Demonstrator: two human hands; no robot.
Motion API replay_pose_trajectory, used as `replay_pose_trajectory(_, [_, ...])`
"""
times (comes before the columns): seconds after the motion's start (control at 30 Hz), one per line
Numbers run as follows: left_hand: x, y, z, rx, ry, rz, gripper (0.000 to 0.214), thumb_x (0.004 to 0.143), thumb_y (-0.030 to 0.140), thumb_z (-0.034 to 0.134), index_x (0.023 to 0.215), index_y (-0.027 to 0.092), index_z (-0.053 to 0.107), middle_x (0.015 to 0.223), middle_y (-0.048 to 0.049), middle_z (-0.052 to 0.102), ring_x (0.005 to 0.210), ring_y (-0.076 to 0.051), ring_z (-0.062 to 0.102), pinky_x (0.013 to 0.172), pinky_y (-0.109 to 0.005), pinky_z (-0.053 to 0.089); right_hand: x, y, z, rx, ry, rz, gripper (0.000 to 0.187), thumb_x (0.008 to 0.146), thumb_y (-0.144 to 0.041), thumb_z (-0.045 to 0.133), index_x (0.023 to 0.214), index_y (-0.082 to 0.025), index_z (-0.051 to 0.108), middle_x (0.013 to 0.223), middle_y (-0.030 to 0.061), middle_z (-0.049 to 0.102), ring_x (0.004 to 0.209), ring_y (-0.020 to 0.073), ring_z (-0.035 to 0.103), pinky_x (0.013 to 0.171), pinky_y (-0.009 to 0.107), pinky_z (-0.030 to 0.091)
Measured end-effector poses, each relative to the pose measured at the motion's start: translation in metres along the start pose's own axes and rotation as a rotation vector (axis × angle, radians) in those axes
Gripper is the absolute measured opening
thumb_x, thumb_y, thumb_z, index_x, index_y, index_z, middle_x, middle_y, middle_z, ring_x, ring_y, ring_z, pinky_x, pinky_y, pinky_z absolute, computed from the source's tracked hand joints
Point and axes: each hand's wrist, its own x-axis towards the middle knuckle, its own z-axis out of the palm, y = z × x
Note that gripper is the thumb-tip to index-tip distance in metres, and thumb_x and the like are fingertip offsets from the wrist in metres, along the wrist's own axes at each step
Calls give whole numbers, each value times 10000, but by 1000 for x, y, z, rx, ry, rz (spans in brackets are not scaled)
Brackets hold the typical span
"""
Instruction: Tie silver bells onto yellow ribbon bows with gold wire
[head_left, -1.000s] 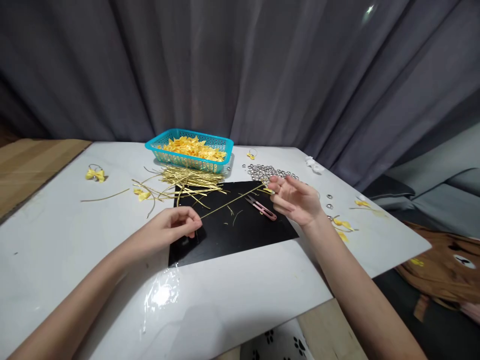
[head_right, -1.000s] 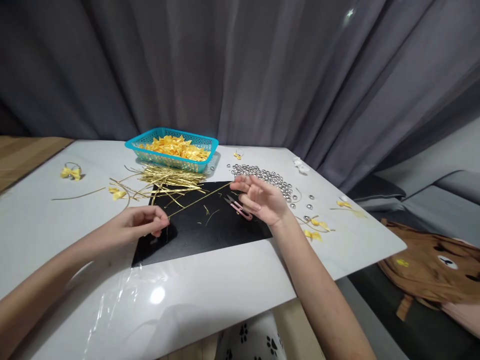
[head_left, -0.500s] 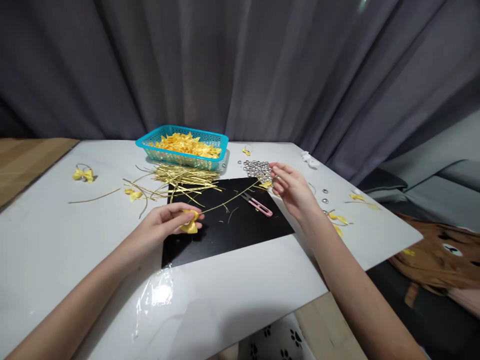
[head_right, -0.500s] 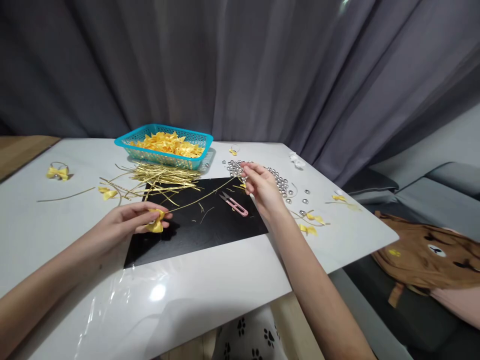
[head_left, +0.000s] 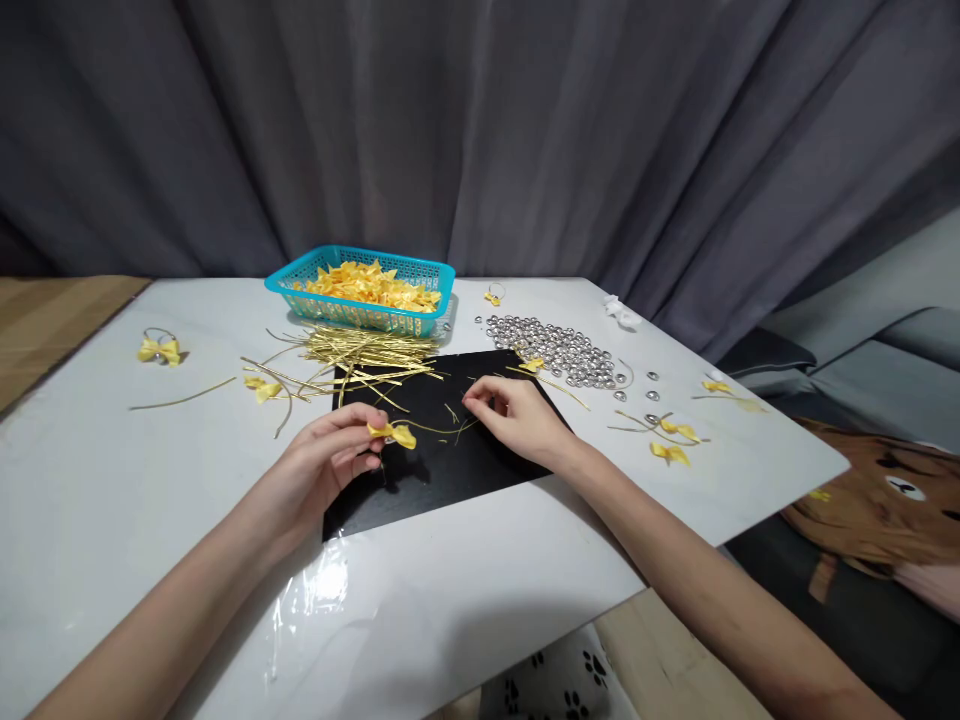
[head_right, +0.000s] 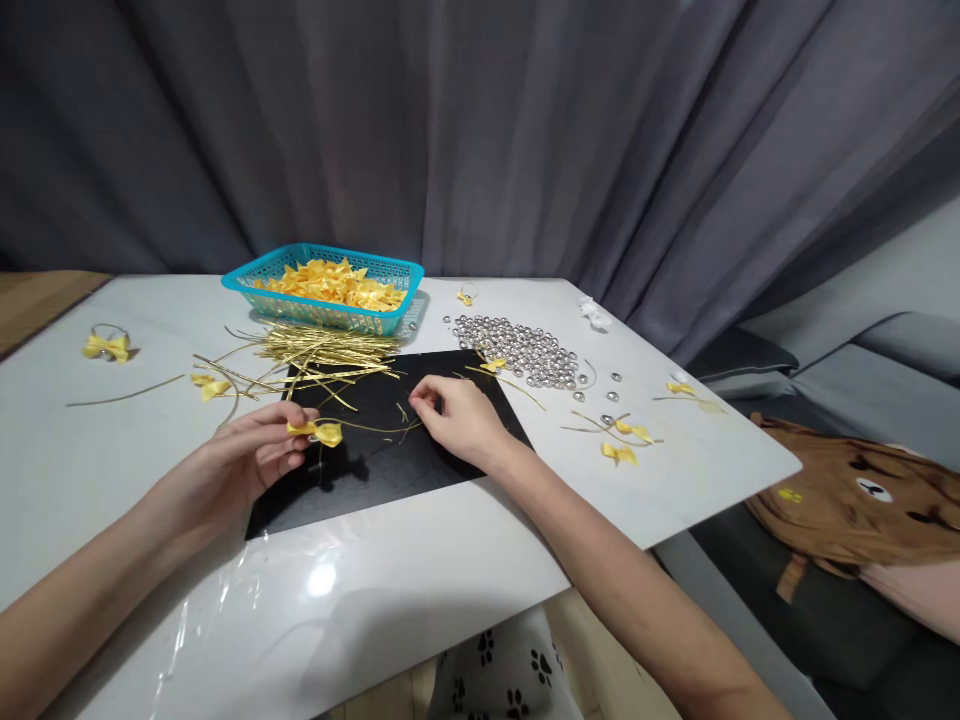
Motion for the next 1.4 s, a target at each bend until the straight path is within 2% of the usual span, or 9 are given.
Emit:
replay_pose_trajectory(0.17, [-1, -2, 0, 93, -50, 93, 97, 604, 163, 739, 582, 185, 648, 811, 5, 609, 717, -100, 575, 630, -164, 485, -7, -9, 3, -8, 23, -191, 126, 852, -251, 545, 793, -158, 605, 822, 30, 575, 539, 62, 427, 533, 228, 344])
replay_pose_trajectory(0.37, [-1, -3, -2, 292, -83, 330, 114, 627, 148, 713, 548, 213, 662, 747, 1, 620, 708, -112, 579, 664, -198, 485, -19, -28, -3, 606, -82, -142, 199, 894, -383, 521, 899, -184, 518, 776, -4, 609, 429, 26, 420, 402, 184, 331])
replay_pose_trajectory(0.57, [-2, -1, 3, 541, -73, 491, 119, 645, 172, 686, 537, 222, 688, 739, -29, 642, 703, -140, 612, 640, -230, 512, -18, -35, -36, 843, 120, -133, 191, 812, -353, 645, 821, -195, 538, 623, -59, 521, 379, 13, 356, 373, 189, 275])
replay_pose_trajectory(0.8, [-3, -2, 1, 649, 36, 534, 143, 689, 233, 646, 549, 225, 669, 799, -61, 708, 820, -209, 664, 638, -265, 530, -12, -26, -68, 882, 294, -3, 227, 748, -386, 669, 782, -231, 506, 615, -51, 382, 421, 44, 227, 397, 230, 259])
replay_pose_trajectory(0.97, [-3, -3, -3, 687, 88, 553, 130, 723, 243, 617, 604, 244, 670, 797, -39, 739, 826, -224, 680, 682, -298, 535, -13, -18, -77, 939, 325, -92, 162, 780, -347, 662, 778, -236, 544, 614, -35, 353, 497, 64, 322, 438, 214, 281])
replay_pose_trajectory(1.07, [-3, -2, -3, 726, 93, 607, 145, 734, 243, 608, 608, 248, 680, 785, -39, 716, 833, -220, 665, 656, -285, 518, -15, -19, -77, 925, 296, -148, 184, 776, -367, 671, 755, -235, 545, 567, -37, 313, 599, 93, 440, 530, 213, 384])
replay_pose_trajectory(1.17, [-2, -1, -3, 751, 102, 665, 132, 721, 244, 627, 607, 236, 693, 855, -63, 666, 863, -216, 631, 584, -255, 483, -17, -23, -76, 903, 228, -140, 245, 747, -396, 682, 706, -228, 509, 508, -59, 236, 559, 98, 433, 568, 240, 435])
replay_pose_trajectory(1.27, [0, -2, -4, 734, 86, 645, 126, 727, 245, 625, 621, 226, 692, 864, -66, 644, 870, -208, 613, 584, -243, 480, -19, -24, -74, 931, 124, -101, 299, 696, -406, 698, 660, -226, 461, 466, -88, 216, 416, 65, 294, 445, 217, 385])
replay_pose_trajectory(1.4, [-2, -6, -4, 674, 57, 534, 130, 744, 249, 605, 640, 215, 677, 845, -50, 669, 750, -178, 624, 609, -258, 509, -18, -25, -59, 1015, -166, -70, 229, 706, -339, 702, 691, -203, 518, 446, -95, 324, 358, 37, 223, 335, 173, 247])
